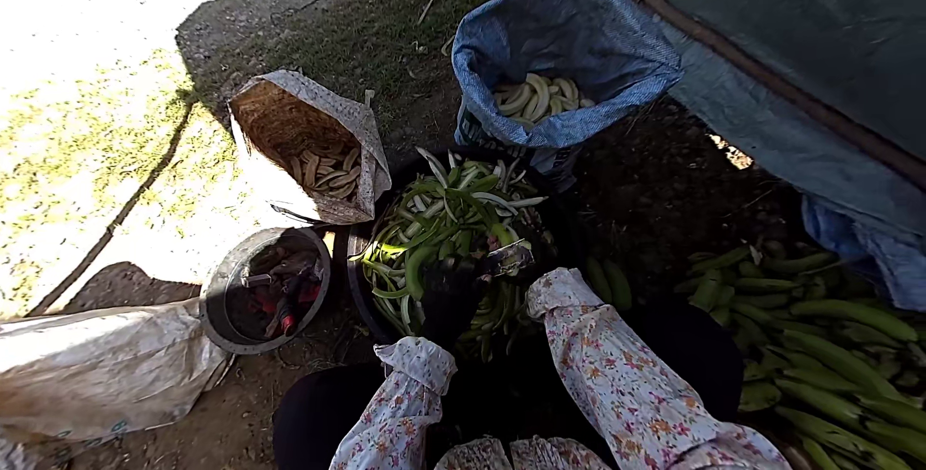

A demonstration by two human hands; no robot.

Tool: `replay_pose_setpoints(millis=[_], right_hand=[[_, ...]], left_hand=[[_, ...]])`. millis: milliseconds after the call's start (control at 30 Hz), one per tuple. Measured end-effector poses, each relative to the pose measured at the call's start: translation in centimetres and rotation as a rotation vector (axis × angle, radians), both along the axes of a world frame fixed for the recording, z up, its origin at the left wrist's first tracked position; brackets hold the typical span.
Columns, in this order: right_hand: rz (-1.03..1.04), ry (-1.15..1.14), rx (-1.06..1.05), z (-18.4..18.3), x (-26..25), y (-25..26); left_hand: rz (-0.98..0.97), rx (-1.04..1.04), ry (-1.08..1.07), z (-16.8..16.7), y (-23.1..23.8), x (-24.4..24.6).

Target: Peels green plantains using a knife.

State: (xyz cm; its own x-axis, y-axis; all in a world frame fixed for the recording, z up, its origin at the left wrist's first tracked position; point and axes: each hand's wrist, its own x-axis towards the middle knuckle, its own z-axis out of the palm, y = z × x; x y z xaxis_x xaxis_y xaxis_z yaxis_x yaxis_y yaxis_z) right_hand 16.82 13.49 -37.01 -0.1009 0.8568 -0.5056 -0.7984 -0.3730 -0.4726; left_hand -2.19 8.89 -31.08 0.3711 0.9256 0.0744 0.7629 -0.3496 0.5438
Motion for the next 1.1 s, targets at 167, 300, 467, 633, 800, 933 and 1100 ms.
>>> replay_pose_setpoints(millis=[167,300,467,633,800,933,1100], right_hand=[[-0.072,0.226,-0.073,-6.4,0.3,2.4],[0.019,-0.478,0.084,2.9,-2.8,-2.1],[0.357,-0.929,0.198,5.6,-4.3,-4.4],[0.193,-0.639,0.093,4.3,-2.4,-3.1],[0.052,-0.103,-0.158,4.0,0.1,-0.1],[0.105,-0.024,-0.194,4.8,-0.3,-0.2],[0.070,-0.382,0.004,5.5,-3.9,-3.7]], left_hand=[[0.026,0.200,-0.029,-1.0,-0.8,0.1],[0.107,0.008,-0.024,0.1,0.0,0.3],[0.325,-0.296,-0.099,-0.3,2.9,-0.5],[0.265,-0.340,-0.148,-0.2,2.5,-1.1],[-0.077,-0.314,-0.088,0.9,0.2,-1.1],[-0.090,-0.144,-0.086,0.5,-0.3,-1.1],[0.216,-0.096,0.017,0.1,0.6,-0.5]])
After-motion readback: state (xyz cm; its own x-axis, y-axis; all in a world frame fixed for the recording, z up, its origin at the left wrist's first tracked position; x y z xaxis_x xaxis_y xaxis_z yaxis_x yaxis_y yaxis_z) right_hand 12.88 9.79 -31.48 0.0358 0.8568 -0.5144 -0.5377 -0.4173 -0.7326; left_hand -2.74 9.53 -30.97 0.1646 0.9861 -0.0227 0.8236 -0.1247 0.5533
